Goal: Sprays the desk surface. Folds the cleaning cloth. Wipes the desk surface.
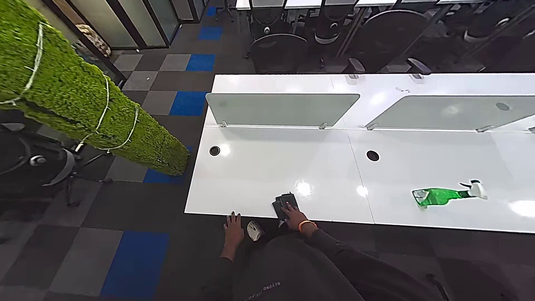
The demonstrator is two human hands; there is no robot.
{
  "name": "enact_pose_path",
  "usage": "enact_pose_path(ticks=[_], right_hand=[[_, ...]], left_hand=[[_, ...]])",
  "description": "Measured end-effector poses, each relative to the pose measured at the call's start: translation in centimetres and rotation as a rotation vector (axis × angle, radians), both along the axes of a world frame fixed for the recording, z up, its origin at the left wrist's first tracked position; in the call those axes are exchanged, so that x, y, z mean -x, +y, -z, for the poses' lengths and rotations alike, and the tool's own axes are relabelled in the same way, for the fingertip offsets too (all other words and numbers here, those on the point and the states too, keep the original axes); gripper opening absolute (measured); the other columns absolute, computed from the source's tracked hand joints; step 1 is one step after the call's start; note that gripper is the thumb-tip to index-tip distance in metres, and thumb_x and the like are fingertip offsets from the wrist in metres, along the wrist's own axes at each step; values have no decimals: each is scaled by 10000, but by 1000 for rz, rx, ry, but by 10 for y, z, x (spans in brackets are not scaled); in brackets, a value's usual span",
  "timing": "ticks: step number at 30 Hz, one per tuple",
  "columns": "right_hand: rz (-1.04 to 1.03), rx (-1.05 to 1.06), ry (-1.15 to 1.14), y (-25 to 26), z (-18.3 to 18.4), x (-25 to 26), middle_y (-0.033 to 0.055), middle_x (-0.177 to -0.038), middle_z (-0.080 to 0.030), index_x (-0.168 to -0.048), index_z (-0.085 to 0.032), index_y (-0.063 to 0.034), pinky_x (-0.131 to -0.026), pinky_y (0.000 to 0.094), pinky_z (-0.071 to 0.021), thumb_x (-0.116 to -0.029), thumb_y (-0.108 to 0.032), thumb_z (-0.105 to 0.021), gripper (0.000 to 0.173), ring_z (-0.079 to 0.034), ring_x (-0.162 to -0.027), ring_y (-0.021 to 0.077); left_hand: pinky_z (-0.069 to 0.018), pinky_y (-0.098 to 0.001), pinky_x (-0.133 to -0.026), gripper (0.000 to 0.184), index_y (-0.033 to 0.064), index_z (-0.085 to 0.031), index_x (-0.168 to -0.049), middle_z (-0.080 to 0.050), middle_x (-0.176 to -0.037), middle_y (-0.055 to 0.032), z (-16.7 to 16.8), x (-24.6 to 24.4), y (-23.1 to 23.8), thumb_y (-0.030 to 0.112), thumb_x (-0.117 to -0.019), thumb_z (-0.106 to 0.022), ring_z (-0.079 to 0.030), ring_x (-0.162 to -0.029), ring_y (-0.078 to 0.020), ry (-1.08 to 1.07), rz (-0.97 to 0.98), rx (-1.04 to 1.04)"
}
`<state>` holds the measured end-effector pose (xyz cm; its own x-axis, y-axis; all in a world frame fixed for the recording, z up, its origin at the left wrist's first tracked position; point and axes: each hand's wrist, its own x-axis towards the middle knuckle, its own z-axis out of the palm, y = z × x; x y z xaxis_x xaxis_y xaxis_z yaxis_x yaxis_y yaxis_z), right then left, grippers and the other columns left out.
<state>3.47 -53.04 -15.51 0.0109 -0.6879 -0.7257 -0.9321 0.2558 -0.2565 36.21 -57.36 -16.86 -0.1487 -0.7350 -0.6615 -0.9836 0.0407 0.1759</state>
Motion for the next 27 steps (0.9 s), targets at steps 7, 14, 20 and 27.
enact_pose_path(ticks=[7,14,20,27], right_hand=[[-37,5,-7,-5,7,14,135,-1725,-188,-1631,-326,-254,-1140,629,-402,-918,-170,-693,807,-269,-1545,429],[-18,-72,160,-26,0,-4,157,-1732,-134,-1639,-295,-296,-1052,708,-437,-897,-40,-683,875,-256,-1527,501],[-5,-35,201,-44,8,5,184,-1721,-160,-1632,-315,-308,-1110,741,-341,-946,30,-581,810,-255,-1523,509],[110,18,197,-110,16,30,284,-1687,-177,-1640,-305,-212,-1159,701,-315,-959,18,-554,761,-274,-1485,577]], left_hand=[[-284,-703,-1172,786,174,-330,-1624,-145,-1732,-136,-3,6,-16,293,-936,-690,-150,-1577,-434,18,39,-44],[-260,-737,-1160,755,170,-384,-1599,-152,-1728,-152,1,6,-26,305,-925,-698,-148,-1566,-469,-35,63,-83],[-252,-752,-1152,766,188,-355,-1614,-113,-1729,-180,3,36,-50,320,-932,-678,-116,-1564,-495,-68,94,-62],[-200,-780,-1152,959,221,-281,-1645,-9,-1739,-176,0,117,-122,306,-840,-796,-30,-1568,-513,-14,107,43]])
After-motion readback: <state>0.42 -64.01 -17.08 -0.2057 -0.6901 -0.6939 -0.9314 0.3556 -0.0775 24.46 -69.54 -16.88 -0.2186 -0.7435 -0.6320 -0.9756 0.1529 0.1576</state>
